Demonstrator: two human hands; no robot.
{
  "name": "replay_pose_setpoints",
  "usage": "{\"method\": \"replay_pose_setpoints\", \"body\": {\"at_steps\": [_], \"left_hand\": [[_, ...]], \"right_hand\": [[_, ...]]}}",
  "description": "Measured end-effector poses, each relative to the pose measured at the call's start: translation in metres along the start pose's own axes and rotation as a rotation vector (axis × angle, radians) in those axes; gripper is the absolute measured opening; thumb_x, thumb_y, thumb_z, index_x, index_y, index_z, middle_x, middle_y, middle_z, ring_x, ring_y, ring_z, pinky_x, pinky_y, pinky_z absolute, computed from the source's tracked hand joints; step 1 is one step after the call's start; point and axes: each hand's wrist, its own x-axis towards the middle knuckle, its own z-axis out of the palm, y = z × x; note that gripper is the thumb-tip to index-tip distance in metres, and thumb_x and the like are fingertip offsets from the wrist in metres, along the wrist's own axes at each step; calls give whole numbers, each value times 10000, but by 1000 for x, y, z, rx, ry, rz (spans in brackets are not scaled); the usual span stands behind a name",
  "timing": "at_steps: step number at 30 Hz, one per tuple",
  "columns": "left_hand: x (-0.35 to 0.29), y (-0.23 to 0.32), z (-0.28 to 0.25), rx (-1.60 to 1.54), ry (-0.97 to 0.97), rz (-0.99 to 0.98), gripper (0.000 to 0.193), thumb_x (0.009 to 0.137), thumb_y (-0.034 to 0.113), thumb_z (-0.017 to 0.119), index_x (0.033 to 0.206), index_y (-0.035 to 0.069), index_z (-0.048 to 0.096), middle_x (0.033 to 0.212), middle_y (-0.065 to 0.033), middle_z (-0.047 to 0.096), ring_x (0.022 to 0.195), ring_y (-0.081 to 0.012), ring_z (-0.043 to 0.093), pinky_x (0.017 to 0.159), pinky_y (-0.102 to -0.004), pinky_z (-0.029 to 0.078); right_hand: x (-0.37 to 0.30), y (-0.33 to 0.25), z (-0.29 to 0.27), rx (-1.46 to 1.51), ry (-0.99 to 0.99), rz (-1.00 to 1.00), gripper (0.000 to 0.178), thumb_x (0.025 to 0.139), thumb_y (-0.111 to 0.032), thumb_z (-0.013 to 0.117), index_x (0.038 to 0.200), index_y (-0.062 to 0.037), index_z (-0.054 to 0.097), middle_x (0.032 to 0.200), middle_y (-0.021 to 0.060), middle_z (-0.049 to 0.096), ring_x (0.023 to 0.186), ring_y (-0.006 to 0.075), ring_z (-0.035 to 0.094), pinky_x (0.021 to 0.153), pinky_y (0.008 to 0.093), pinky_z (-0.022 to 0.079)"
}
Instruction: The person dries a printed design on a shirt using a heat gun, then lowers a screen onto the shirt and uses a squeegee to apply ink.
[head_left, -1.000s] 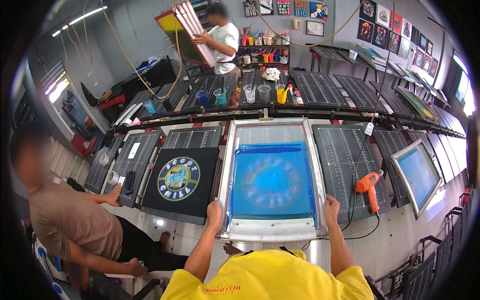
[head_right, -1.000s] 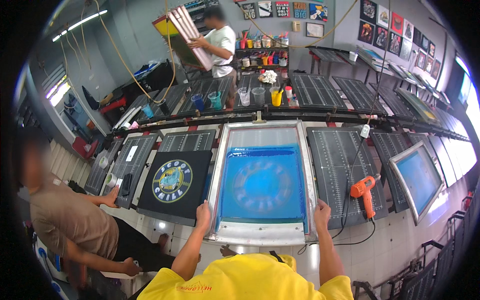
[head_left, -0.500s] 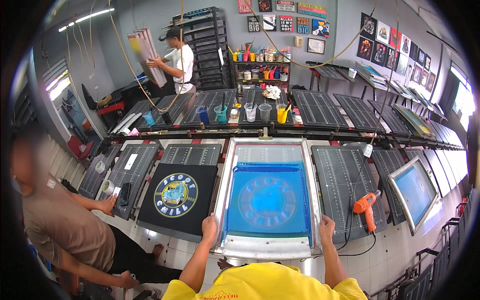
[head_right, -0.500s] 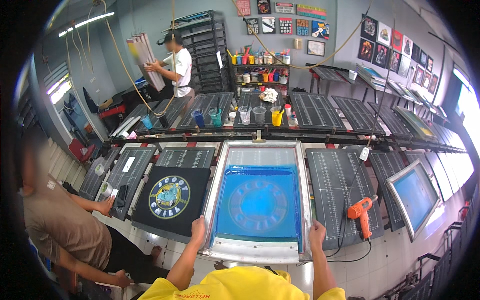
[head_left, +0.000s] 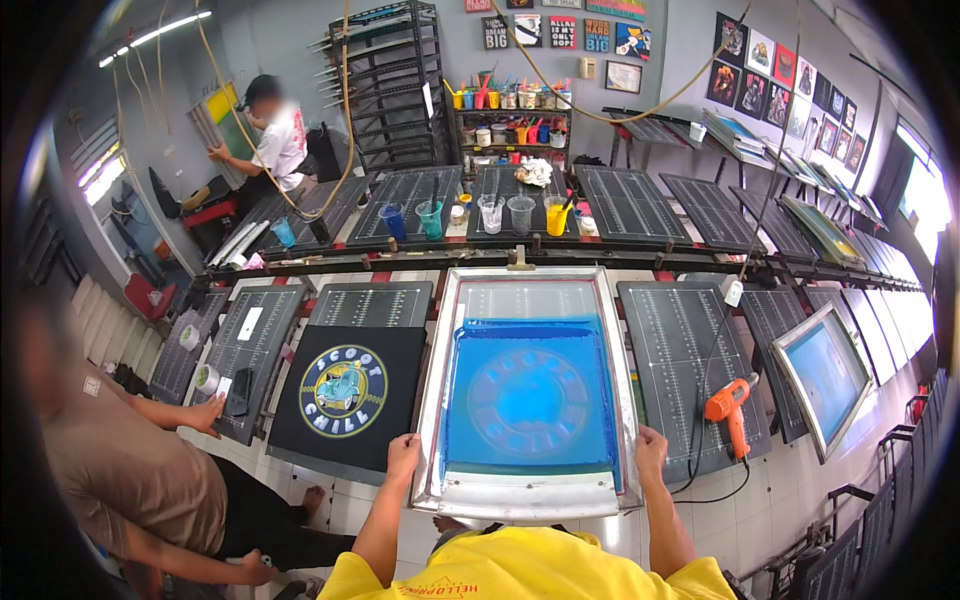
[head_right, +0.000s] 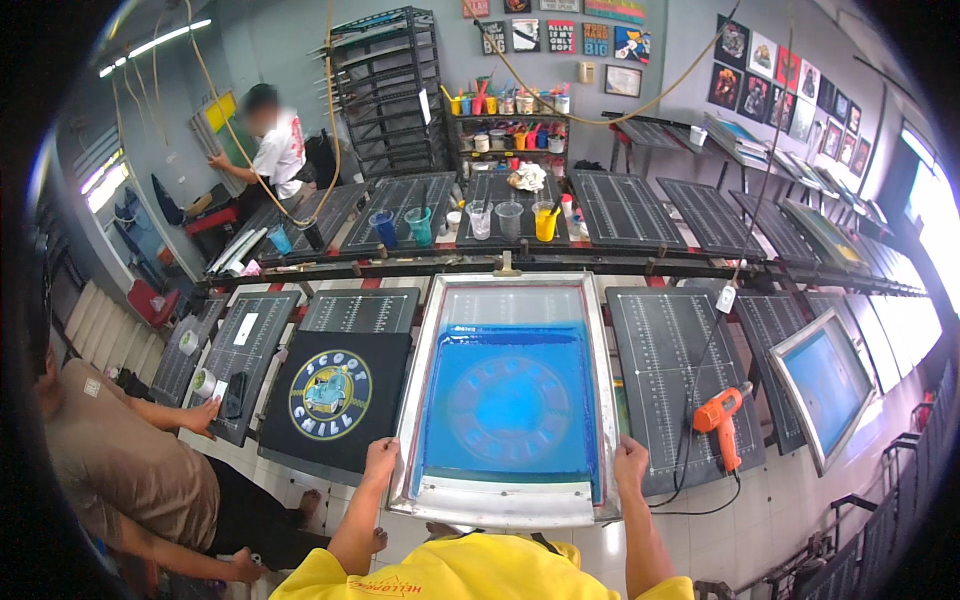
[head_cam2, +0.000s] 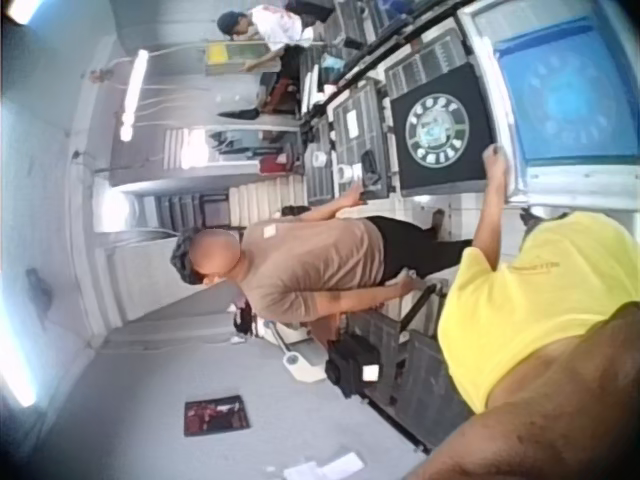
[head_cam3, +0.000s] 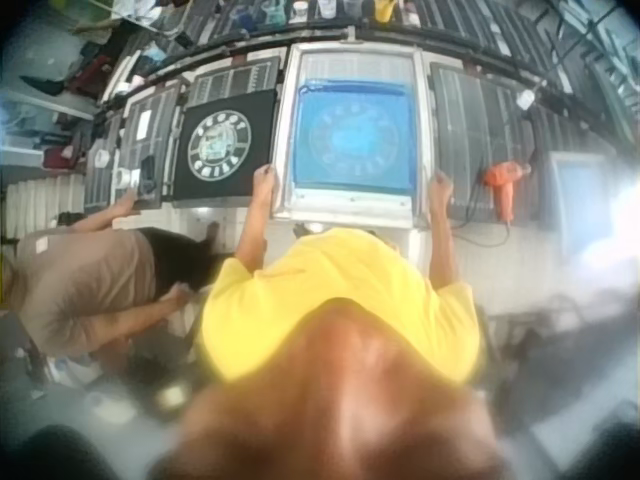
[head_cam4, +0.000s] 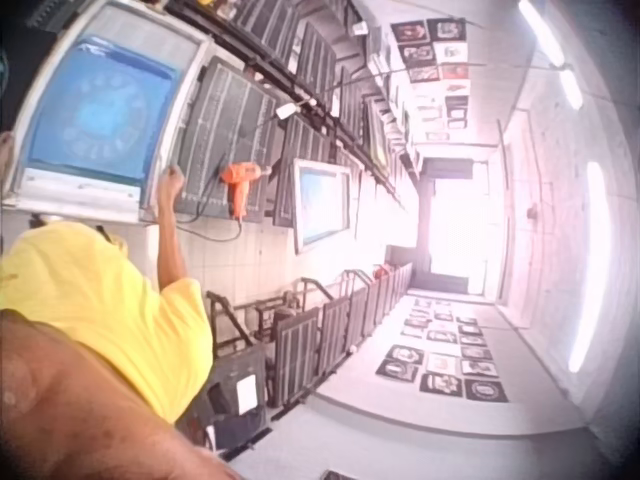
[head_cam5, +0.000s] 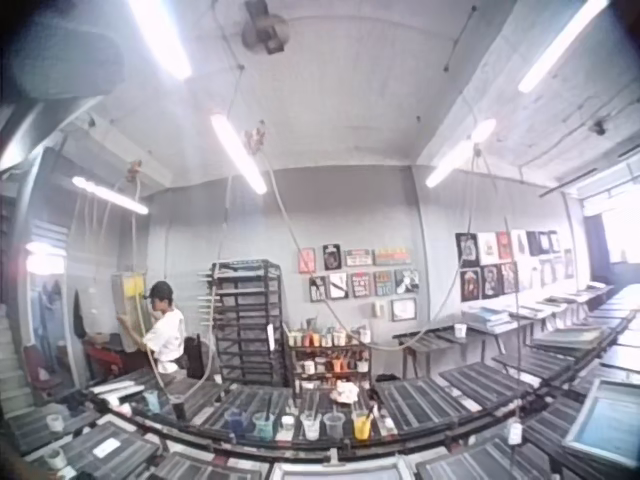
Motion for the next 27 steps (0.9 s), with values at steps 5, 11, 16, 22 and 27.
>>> {"method": "replay_pose_setpoints", "body": {"at_steps": [5, 11, 16, 22, 27], "left_hand": [[1, 4, -12, 137, -9, 96, 252, 950, 164, 600, 976, -61, 710, 728, -58, 655, 706, -122, 571, 664, -328, 468], [-1, 12, -7, 183, 44, 280, 264, 930, 146, 617, 1104, -29, 710, 807, -120, 732, 746, -105, 637, 699, -285, 495], [2, 0, -7, 275, 57, 239, 300, 922, 166, 657, 1152, -21, 697, 931, -168, 755, 865, -168, 711, 770, -302, 520], [-5, 16, -1, 342, 75, 243, 303, 934, 199, 651, 1143, -14, 702, 956, -211, 737, 859, -267, 726, 780, -339, 531], [-28, 10, -13, 394, 96, 263, 291, 957, 221, 611, 1136, 14, 707, 926, -217, 725, 854, -307, 721, 766, -362, 529]], "right_hand": [[-6, -11, 3, 10, 8, -29, 321, 836, 13, 564, 1120, 60, 707, 964, 166, 747, 882, 199, 694, 803, 311, 519], [0, 2, 7, -95, 11, -39, 307, 858, -1, 558, 1118, 61, 710, 974, 164, 750, 905, 201, 696, 826, 297, 521], [-2, 8, 16, -110, 41, -55, 296, 878, -11, 560, 1125, 53, 710, 986, 176, 748, 891, 207, 697, 810, 309, 524], [0, 8, 15, -114, 24, -15, 284, 915, -76, 573, 1133, 58, 696, 971, 202, 735, 904, 258, 704, 837, 344, 525], [-6, -3, 4, -24, -109, -15, 302, 940, -84, 562, 1186, 54, 668, 965, 176, 728, 876, 222, 686, 820, 337, 521]]}}
